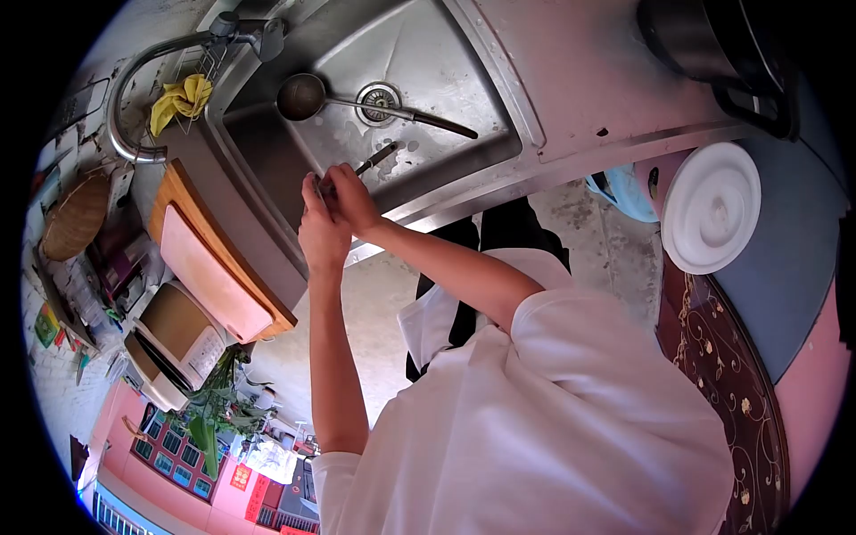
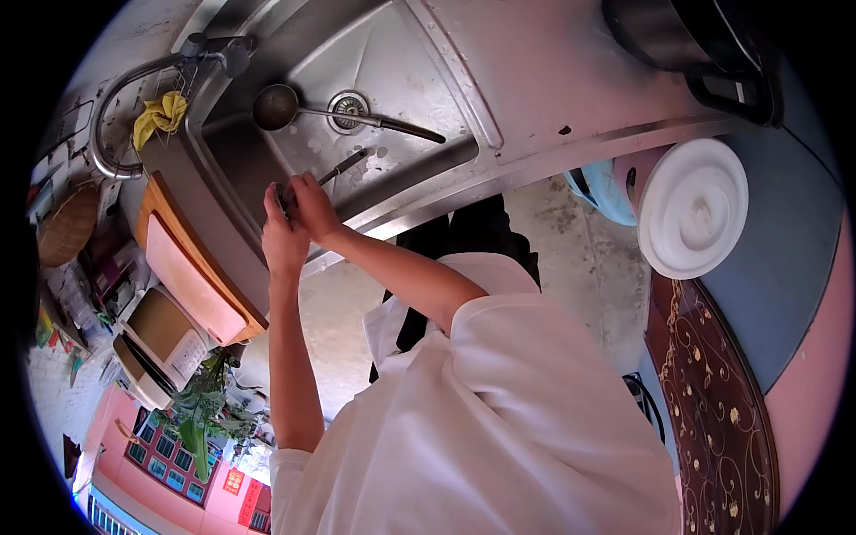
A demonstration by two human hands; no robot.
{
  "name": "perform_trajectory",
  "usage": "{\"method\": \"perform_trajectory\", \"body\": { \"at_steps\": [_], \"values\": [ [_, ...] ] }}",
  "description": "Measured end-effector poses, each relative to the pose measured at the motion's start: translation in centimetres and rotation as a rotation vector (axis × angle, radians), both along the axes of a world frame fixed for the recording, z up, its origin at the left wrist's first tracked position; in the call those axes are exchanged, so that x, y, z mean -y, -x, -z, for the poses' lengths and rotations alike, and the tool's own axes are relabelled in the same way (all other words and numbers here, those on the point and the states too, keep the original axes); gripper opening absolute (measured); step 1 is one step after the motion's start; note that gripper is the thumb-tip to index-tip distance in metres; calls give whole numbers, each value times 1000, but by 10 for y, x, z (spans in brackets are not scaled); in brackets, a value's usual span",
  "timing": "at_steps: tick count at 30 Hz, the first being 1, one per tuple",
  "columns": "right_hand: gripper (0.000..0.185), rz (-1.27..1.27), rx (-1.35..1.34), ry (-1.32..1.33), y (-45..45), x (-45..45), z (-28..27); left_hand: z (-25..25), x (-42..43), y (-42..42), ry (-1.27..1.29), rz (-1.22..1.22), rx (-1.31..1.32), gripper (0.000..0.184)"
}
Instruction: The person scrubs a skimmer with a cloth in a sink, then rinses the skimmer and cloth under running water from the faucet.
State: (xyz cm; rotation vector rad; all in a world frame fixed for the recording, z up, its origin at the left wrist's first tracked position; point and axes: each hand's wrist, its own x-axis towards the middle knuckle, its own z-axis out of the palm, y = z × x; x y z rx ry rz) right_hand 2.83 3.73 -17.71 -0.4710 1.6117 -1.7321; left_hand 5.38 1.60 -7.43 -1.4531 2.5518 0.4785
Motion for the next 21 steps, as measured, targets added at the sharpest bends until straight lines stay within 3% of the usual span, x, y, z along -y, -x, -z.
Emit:
{"method": "perform_trajectory", "body": {
  "at_steps": [7,9,11,14,17,21],
  "values": [
    [17,124,-167,-165,12,1,39,-4,3,7,-42,-21,105,55],
    [13,59,-49,-13,4,-1,20,4,-1,9,0,-19,-18,52],
    [13,54,-99,17,8,-5,22,4,-5,9,24,-15,-16,50],
    [14,136,-123,-169,4,1,57,6,-5,7,10,-11,-38,53],
    [15,164,43,-59,-8,1,15,-4,-4,19,-34,-65,73,62],
    [15,107,104,-154,-3,7,42,0,3,2,-18,-37,41,61]
  ]
}}
